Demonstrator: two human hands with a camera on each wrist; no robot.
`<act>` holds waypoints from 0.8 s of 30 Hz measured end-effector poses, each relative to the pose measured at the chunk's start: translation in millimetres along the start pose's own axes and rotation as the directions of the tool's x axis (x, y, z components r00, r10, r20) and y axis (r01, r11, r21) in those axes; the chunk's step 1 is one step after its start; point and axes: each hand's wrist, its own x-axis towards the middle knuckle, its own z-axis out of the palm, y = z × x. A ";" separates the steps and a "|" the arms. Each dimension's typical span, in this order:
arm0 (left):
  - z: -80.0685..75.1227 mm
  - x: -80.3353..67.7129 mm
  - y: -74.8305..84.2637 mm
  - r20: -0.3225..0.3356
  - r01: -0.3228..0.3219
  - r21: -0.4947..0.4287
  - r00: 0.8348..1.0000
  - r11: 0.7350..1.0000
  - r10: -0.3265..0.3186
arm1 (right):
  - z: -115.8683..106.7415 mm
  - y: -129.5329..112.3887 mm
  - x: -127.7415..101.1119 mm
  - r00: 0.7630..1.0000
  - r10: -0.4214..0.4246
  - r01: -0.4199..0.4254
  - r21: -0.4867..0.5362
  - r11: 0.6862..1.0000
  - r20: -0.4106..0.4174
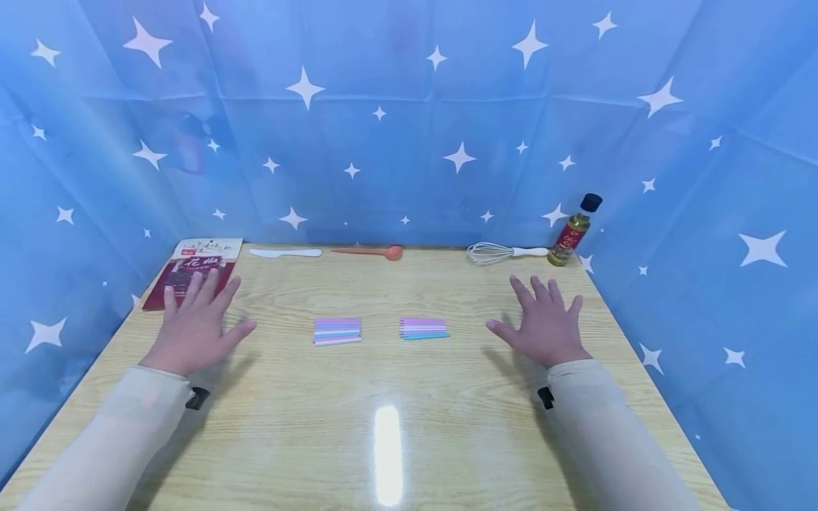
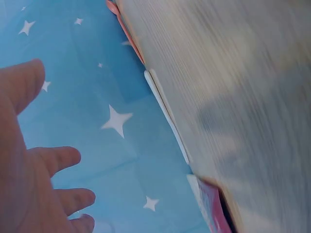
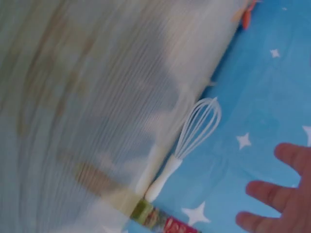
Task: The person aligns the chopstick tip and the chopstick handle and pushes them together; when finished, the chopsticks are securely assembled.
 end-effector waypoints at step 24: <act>52.9 15.8 71.5 -0.050 -0.082 -0.470 0.997 0.879 0.067 | 31.6 -79.4 24.9 0.984 0.006 -0.104 0.546 0.831 0.178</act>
